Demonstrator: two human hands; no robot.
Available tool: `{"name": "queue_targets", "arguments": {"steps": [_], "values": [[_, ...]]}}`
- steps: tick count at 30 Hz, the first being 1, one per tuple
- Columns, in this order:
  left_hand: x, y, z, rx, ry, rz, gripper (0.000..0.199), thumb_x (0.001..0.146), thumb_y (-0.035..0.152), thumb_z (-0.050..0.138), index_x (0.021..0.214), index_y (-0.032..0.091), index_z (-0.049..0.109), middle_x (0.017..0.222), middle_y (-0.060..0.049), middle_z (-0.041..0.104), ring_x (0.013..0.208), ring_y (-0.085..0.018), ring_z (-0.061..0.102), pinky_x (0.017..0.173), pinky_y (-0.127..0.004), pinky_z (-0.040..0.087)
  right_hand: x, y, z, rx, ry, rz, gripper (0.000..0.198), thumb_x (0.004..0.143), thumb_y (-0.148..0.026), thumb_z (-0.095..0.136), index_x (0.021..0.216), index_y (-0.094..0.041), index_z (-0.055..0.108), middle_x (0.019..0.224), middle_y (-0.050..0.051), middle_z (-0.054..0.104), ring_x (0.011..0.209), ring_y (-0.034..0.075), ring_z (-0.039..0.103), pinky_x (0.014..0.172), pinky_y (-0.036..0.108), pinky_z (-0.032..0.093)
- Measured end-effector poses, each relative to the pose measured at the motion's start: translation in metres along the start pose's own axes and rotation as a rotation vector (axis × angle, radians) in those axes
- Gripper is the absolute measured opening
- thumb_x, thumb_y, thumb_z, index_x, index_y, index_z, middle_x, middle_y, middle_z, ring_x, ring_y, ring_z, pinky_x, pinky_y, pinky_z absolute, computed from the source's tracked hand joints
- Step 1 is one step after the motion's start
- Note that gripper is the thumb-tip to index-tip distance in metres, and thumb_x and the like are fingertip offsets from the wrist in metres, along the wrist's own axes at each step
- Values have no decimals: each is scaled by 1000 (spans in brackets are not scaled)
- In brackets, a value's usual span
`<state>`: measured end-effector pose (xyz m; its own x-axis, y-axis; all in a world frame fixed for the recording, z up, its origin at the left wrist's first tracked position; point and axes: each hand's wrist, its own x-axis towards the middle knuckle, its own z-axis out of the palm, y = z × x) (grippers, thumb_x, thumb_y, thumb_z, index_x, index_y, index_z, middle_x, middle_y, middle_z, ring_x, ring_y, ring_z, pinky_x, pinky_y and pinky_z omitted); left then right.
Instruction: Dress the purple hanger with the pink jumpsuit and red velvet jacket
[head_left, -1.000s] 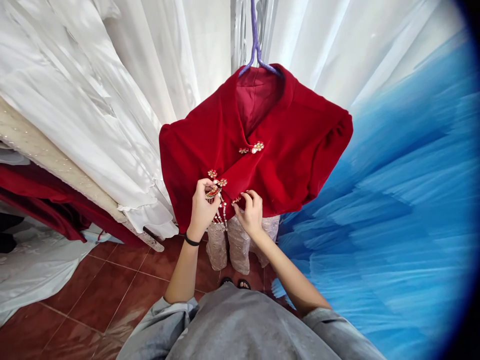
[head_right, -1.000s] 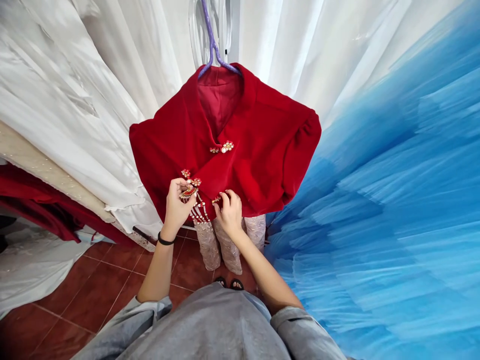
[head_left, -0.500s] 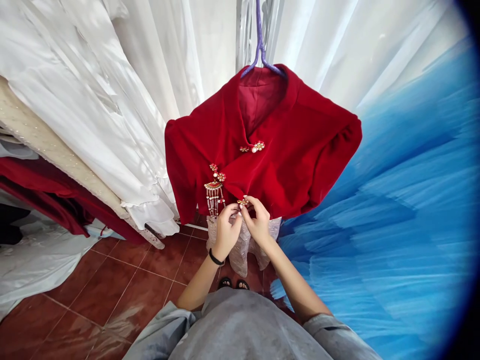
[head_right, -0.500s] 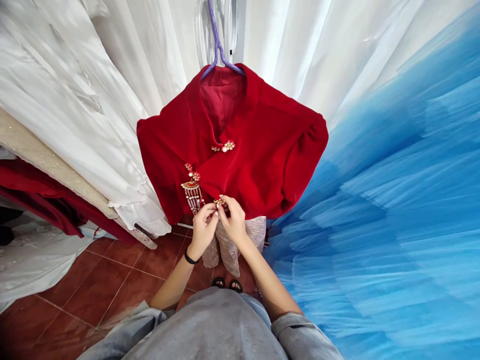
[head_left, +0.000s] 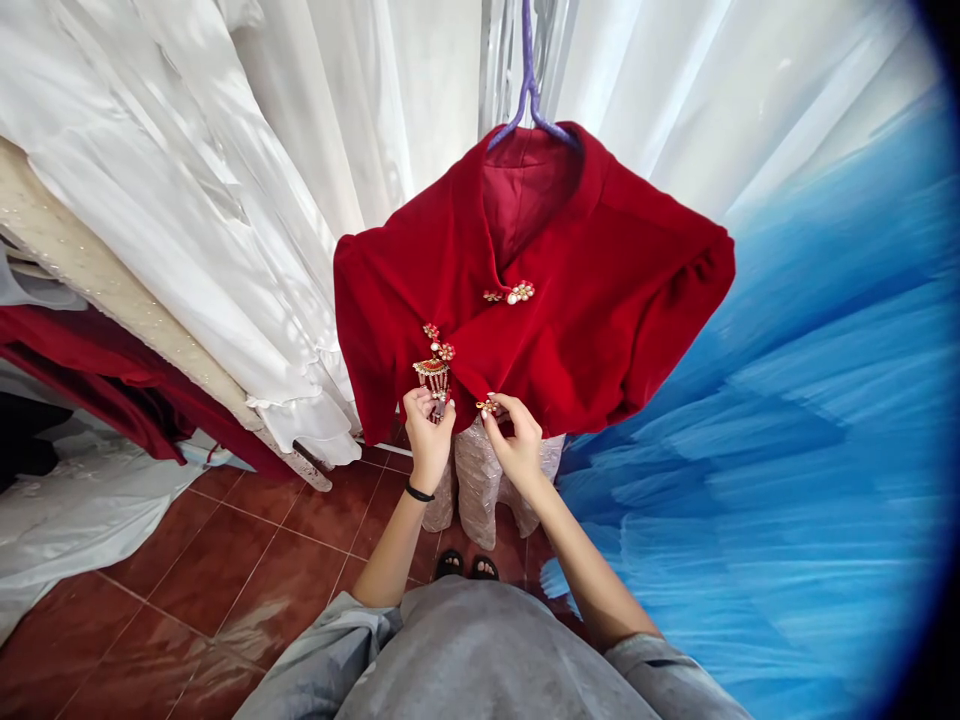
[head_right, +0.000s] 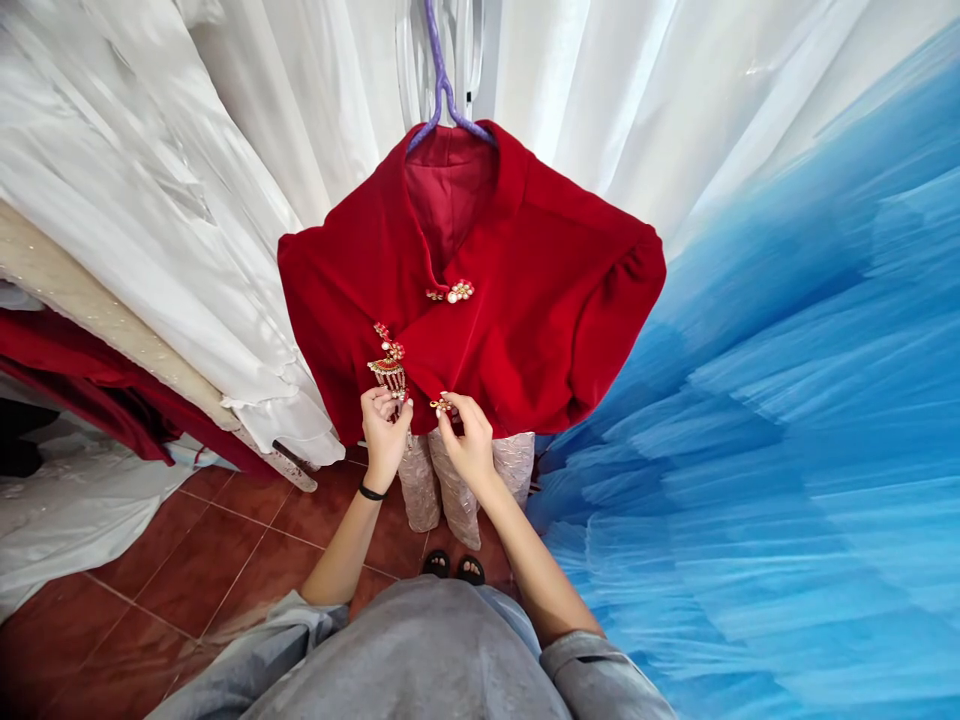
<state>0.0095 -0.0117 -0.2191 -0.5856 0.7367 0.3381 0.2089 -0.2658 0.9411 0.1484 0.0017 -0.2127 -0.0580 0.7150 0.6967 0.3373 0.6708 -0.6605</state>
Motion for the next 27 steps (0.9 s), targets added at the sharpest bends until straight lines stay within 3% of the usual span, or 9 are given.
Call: {"name": "queue_targets", "arguments": {"steps": [3,5,8,11,16,20,27], "values": [[1,-1,2,-95,-31,-53,31,72,27,72,91,19,49,80,2,58,74,-9,59,77,-23,47,-1,-1,0,34,8,17,20,89,-23,55,106,-17,64,98,9,70,88,18,67,79,33,57],[2,2,1,-276,-82,-176,36,69,33,76,89,18,50,78,3,58,70,-8,58,72,-21,46,-1,-4,0,85,19,78,20,87,-23,58,105,-17,64,96,8,70,84,17,67,76,31,57],[3,10,-4,-526,-183,-406,41,65,42,80,87,17,56,81,1,63,72,-8,61,70,-21,46,-1,-10,-1,192,38,216,18,84,-26,62,100,-19,61,85,4,69,73,14,64,65,27,55],[2,18,-9,-634,-345,-508,42,67,51,77,88,18,62,90,-4,68,81,-13,65,74,-26,50,1,-16,-4,243,16,210,13,82,-27,64,93,-19,62,79,2,67,67,13,61,60,25,52],[-1,29,-17,-548,-462,-536,41,61,41,85,89,16,66,83,-2,70,81,-13,65,81,-26,49,5,-20,-11,226,-92,81,9,87,-23,61,91,-19,68,87,4,70,74,13,64,67,27,53],[-3,40,-22,-504,-534,-492,44,63,33,85,98,16,66,93,-4,72,88,-15,66,84,-27,49,5,-21,-14,293,-122,158,13,85,-27,64,96,-20,64,85,2,71,72,13,65,66,25,54],[-13,47,-32,-237,-496,-304,27,64,26,83,82,15,66,81,-2,70,78,-14,64,77,-25,49,3,-24,-21,354,-128,232,19,81,-27,67,98,-22,59,84,2,70,73,12,65,66,24,54]]}}
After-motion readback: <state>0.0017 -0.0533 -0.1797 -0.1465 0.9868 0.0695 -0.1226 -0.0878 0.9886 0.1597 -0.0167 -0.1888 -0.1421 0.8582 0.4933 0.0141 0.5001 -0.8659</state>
